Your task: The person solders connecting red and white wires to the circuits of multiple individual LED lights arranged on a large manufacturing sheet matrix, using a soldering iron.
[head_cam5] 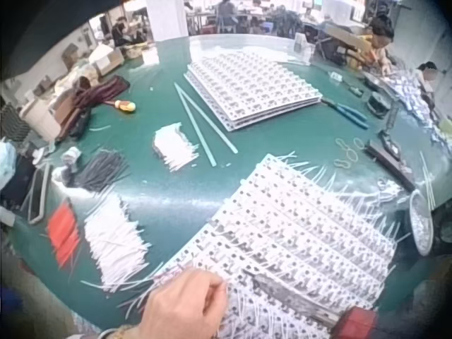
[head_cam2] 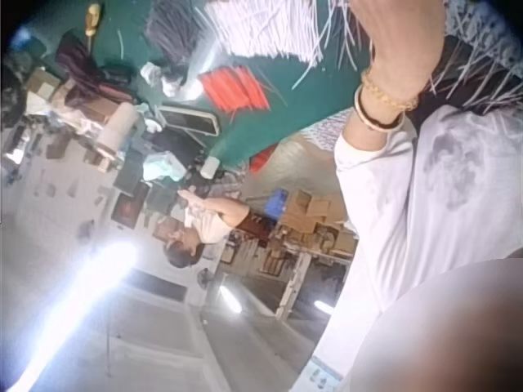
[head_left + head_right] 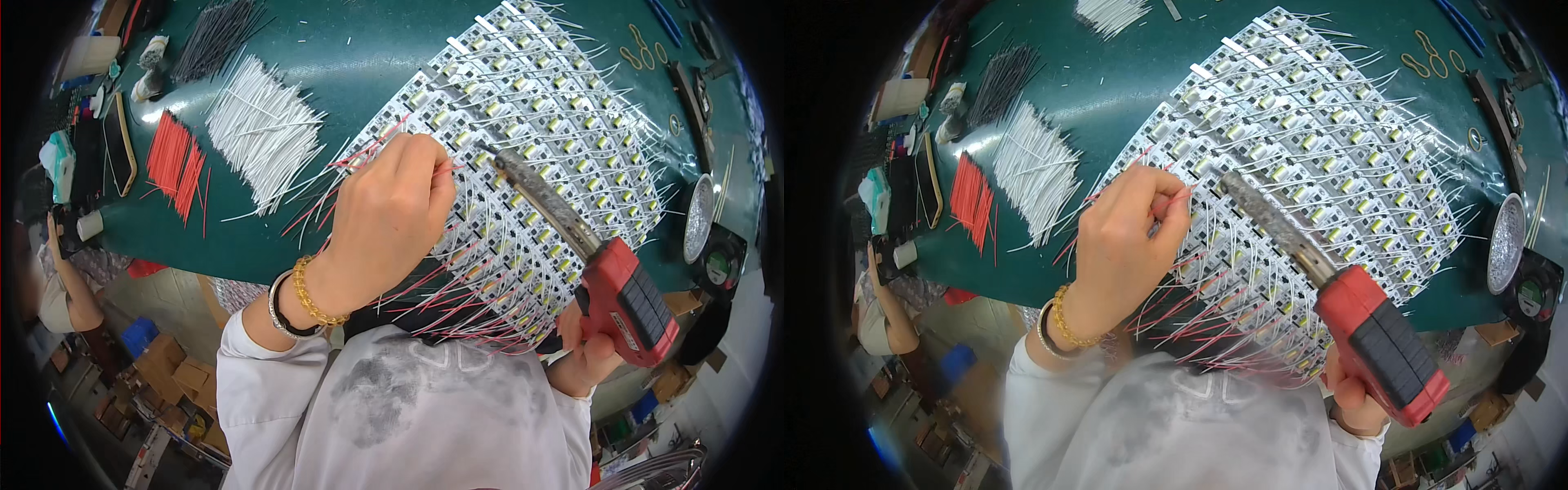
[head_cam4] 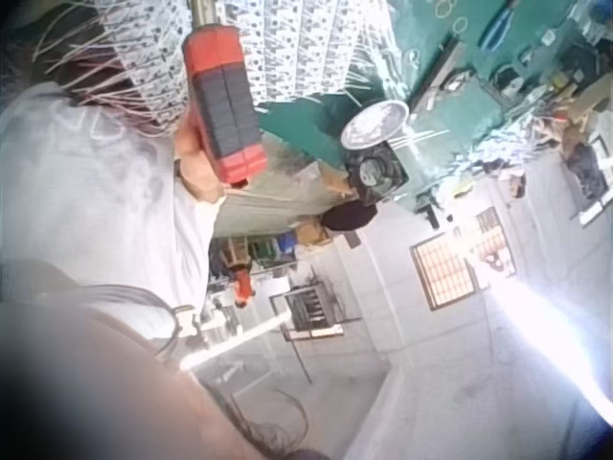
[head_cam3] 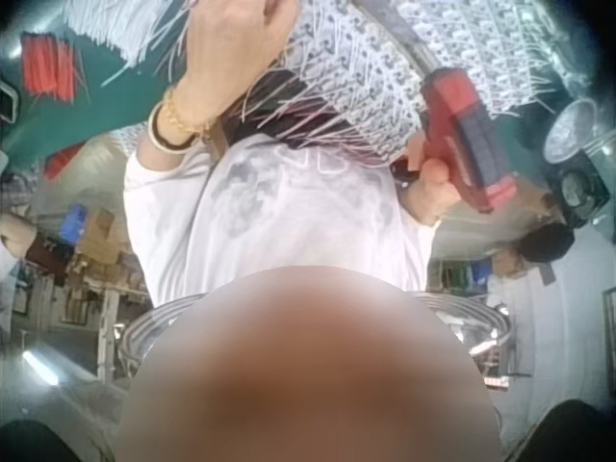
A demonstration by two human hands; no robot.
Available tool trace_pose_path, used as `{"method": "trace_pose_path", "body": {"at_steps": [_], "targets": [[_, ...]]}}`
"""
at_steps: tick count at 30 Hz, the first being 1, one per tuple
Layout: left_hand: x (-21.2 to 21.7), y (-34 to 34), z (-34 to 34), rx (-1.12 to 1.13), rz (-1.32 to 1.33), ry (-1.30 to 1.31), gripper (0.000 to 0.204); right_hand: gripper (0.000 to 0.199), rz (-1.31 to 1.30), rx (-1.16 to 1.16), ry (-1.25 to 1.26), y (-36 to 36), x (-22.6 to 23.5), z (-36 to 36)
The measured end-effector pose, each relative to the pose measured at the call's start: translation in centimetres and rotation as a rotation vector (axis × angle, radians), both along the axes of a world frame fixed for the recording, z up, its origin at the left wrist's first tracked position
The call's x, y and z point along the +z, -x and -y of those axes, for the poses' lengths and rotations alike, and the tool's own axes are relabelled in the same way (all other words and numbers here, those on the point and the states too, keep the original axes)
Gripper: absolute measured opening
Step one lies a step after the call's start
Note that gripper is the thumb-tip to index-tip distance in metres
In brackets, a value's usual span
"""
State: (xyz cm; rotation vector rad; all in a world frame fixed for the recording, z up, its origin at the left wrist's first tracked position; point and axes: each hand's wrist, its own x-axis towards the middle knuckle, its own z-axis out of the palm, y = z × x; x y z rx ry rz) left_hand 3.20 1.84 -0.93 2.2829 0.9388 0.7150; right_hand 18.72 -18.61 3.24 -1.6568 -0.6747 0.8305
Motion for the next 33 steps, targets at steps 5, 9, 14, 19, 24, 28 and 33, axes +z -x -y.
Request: {"method": "trace_pose_path", "body": {"at_steps": [5, 9, 14, 19, 24, 28, 33], "targets": [[0.1, -0.2, 0.0, 0.019, -0.017, -0.015, 0.012, 0.081, 0.161, 0.015, -0.018, -1.7, -2.6, 2.7], [0.1, -0.2, 0.2, 0.079, -0.027, -0.015, 0.013, 0.078, 0.229, 0.077, -0.024, -1.6, -2.6, 2.1], [-0.3, -0.4, 0.5, 0.113, -0.059, -0.021, 0.014, 0.078, 0.199, 0.054, 0.025, -1.7, -3.1, 2.5], [-0.5, -0.5, 0.5, 0.104, -0.058, -0.055, 0.016, 0.079, 0.097, -0.003, -0.017, -1.0, -2.6, 1.7], [-0.9, -0.5, 0.1, 0.059, -0.011, -0.125, 0.017, 0.072, -0.169, -0.077, -0.02, -0.3, -0.4, 1.3], [-0.7, -0.4, 0.0, 0.045, 0.004, -0.116, 0.015, 0.075, -0.166, -0.093, -0.073, -0.2, -0.3, 1.0], [0.8, 0.0, 0.0, 0.003, 0.025, 0.045, 0.013, 0.08, -0.168, -0.063, -0.048, -0.1, -0.2, 1.2]]}}
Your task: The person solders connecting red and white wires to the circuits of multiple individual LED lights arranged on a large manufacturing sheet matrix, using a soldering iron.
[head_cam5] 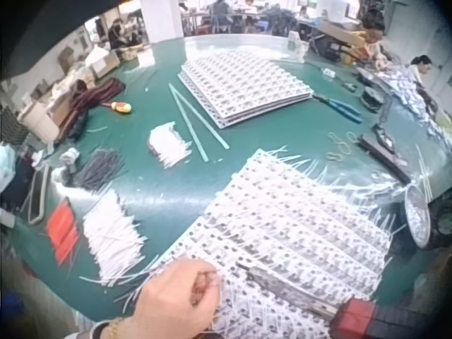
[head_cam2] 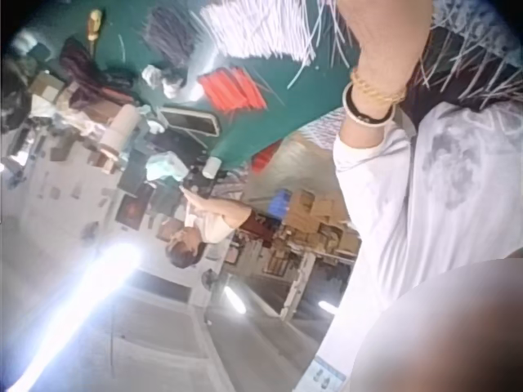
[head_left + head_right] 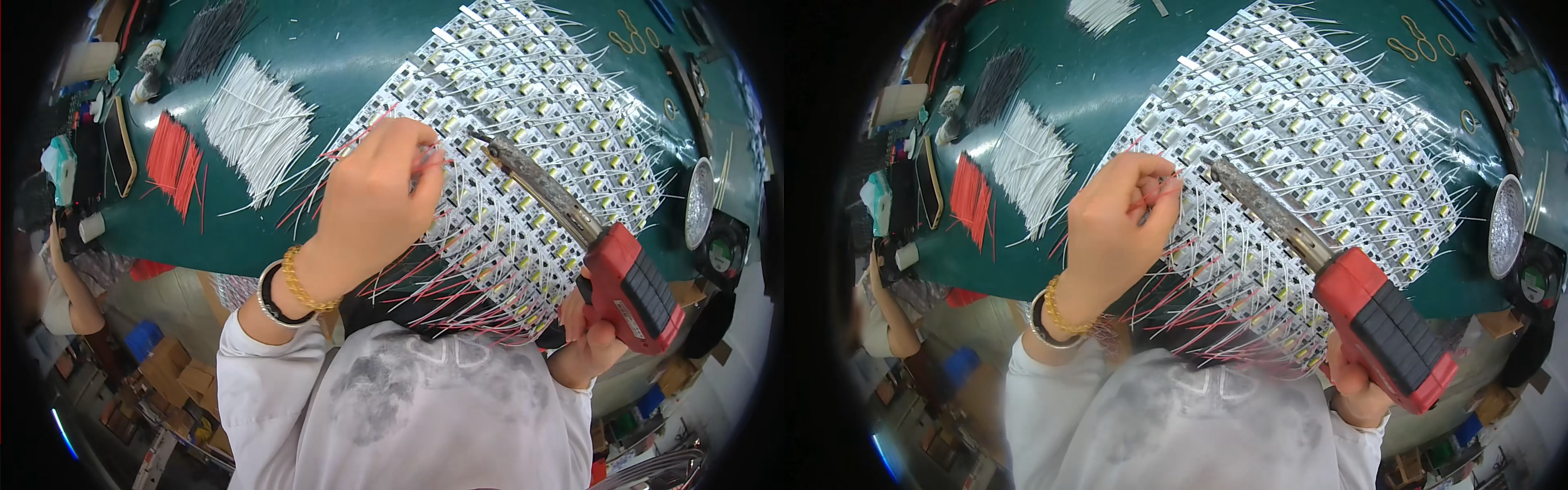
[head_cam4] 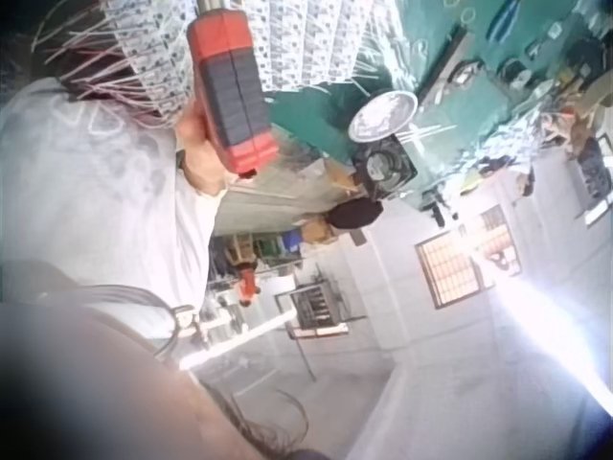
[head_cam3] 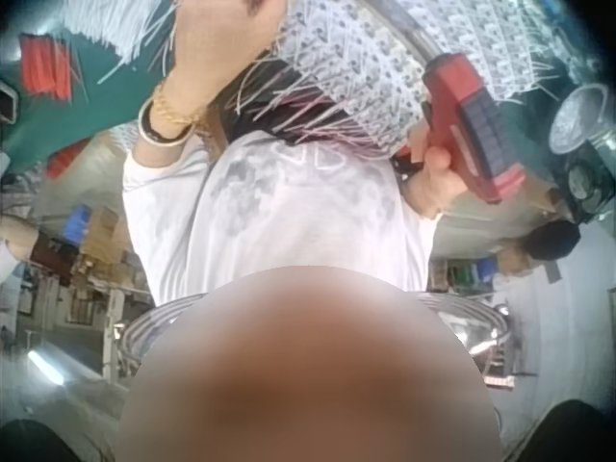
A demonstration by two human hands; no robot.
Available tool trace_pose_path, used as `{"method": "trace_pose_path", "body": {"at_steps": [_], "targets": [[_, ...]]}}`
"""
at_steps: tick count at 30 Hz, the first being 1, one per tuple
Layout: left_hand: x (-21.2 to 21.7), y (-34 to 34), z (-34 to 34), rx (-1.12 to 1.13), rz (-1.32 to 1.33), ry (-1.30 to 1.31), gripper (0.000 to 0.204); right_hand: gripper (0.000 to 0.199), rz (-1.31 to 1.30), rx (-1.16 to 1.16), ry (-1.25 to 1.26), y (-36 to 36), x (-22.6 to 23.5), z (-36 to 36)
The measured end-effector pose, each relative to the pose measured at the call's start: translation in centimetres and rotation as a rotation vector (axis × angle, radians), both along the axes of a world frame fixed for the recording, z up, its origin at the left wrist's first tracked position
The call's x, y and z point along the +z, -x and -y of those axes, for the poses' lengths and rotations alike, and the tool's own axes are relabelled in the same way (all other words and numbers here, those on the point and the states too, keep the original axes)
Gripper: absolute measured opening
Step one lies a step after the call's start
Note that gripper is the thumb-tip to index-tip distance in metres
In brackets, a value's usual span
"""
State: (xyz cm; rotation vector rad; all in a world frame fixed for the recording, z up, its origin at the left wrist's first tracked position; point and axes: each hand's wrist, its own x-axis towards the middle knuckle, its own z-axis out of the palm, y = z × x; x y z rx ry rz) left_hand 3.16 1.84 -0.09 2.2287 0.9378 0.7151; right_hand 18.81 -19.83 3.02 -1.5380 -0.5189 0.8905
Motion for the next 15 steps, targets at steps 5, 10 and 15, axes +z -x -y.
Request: {"method": "trace_pose_path", "body": {"at_steps": [5, 10, 15], "targets": [[-0.2, 1.4, -0.4, -0.059, 0.121, 0.137, 0.008, 0.082, 0.099, -0.045, -0.044, -0.5, -1.1, 1.6], [0.3, 1.2, -0.1, 0.028, 0.084, -0.078, 0.006, 0.081, 0.117, -0.006, -0.041, 0.2, -0.8, 1.4], [2.4, 3.1, -3.0, 0.295, 0.075, -0.377, 0.006, 0.081, 0.218, -0.009, -0.061, -0.2, -0.7, 2.1]]}}
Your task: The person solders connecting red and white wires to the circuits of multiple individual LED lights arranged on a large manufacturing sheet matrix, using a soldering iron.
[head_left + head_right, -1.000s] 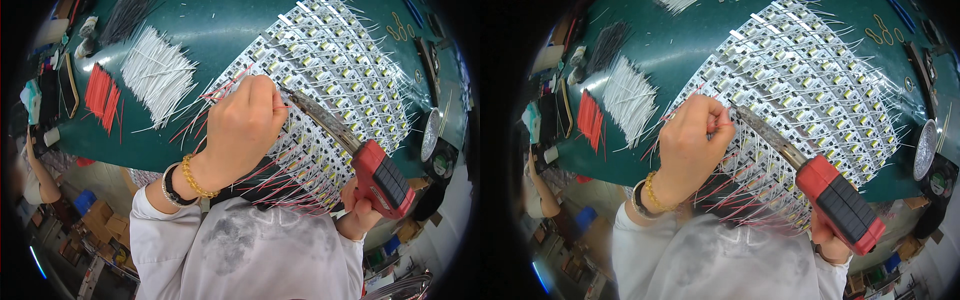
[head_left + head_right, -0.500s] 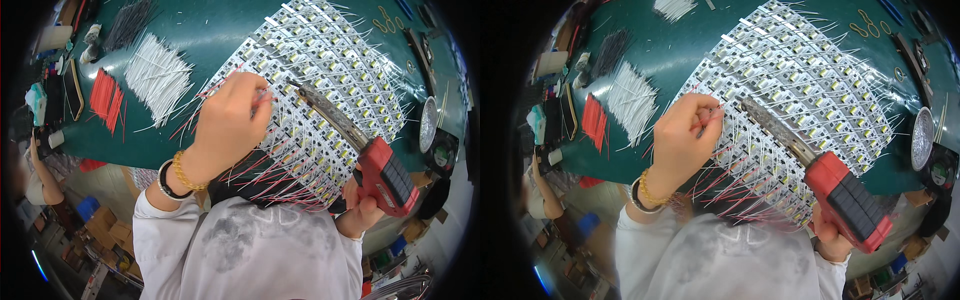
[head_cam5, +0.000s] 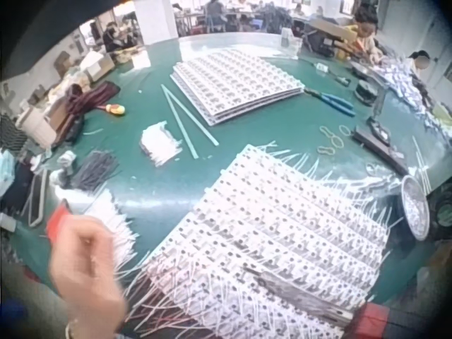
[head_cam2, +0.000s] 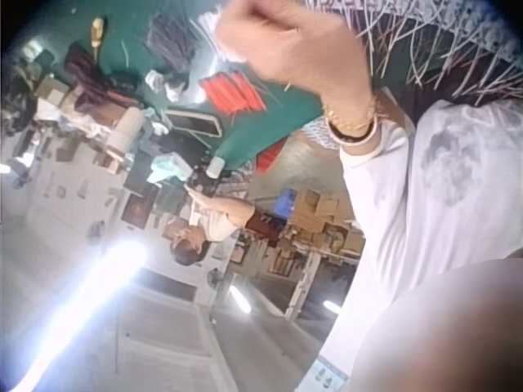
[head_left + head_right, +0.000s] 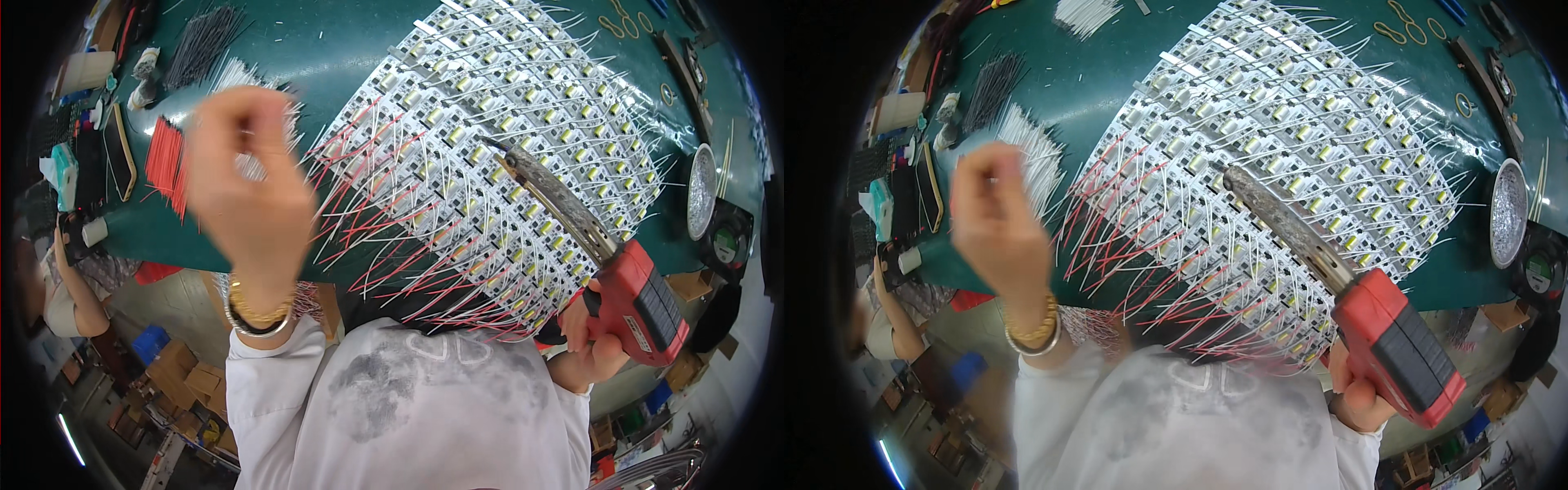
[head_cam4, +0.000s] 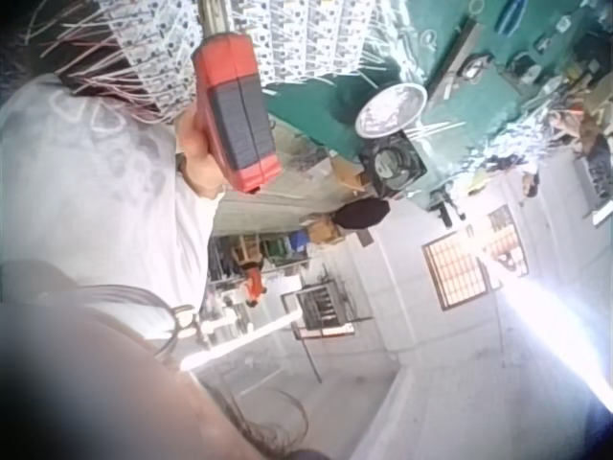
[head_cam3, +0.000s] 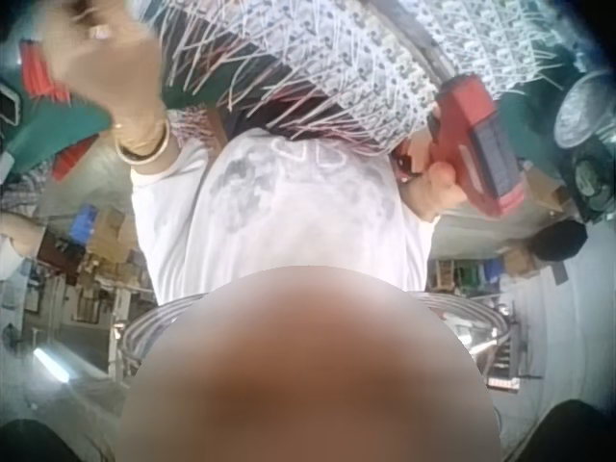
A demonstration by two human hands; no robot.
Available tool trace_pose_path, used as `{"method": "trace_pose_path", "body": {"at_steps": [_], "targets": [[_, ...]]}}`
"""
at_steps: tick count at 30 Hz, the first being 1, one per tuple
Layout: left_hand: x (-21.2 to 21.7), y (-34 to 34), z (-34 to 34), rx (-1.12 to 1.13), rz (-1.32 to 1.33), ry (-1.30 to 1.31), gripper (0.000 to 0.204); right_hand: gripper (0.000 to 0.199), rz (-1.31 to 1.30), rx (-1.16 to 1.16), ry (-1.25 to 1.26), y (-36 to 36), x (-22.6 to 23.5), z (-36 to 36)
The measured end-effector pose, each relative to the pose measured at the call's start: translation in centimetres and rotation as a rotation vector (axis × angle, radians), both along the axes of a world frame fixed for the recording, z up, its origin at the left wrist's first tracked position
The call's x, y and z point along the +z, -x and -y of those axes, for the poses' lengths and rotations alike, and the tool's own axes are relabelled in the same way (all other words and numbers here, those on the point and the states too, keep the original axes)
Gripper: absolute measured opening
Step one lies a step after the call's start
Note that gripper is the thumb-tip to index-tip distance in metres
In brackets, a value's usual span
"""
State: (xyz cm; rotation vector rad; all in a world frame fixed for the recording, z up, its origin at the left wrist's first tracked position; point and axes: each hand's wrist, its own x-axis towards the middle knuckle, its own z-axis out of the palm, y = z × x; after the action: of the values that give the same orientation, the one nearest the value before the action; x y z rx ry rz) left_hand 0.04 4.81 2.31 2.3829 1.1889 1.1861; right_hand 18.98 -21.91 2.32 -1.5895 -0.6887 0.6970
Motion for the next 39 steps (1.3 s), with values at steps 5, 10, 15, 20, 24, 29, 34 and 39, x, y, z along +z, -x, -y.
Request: {"method": "trace_pose_path", "body": {"at_steps": [5, 10, 15, 20, 24, 29, 34, 39], "targets": [[0.7, -3.0, 4.0, -0.218, -0.182, 0.234, 0.008, 0.081, -0.035, 0.044, -0.051, 0.0, 0.2, -0.4], [-3.1, -4.0, 5.0, -0.24, -0.296, 0.158, 0.016, 0.083, -0.045, 0.065, -0.042, 0.0, -0.3, 0.0], [-3.4, -4.4, 5.0, -0.221, -0.284, 0.144, 0.018, 0.088, -0.12, 0.005, 0.076, 0.2, -0.9, 1.2], [-3.4, -4.4, 4.8, -0.23, -0.267, 0.166, 0.019, 0.071, -0.144, -0.013, 0.176, -0.1, -0.8, 1.4], [-3.3, -4.3, 4.7, -0.246, -0.256, 0.173, 0.019, 0.061, -0.141, -0.027, 0.102, -0.1, -0.9, 0.8], [-3.5, -4.3, 4.8, -0.229, -0.271, 0.166, 0.019, 0.055, -0.098, 0.187, 0.312, -1.1, 0.1, 0.9], [-3.8, -4.5, 4.6, -0.239, -0.222, 0.141, 0.018, 0.072, -0.097, 0.019, 0.076, -0.2, -1.7, 1.5], [-3.9, -4.3, 4.6, -0.234, -0.187, 0.102, 0.017, 0.08, -0.181, 0.057, -0.015, 0.1, -0.3, 0.4]]}}
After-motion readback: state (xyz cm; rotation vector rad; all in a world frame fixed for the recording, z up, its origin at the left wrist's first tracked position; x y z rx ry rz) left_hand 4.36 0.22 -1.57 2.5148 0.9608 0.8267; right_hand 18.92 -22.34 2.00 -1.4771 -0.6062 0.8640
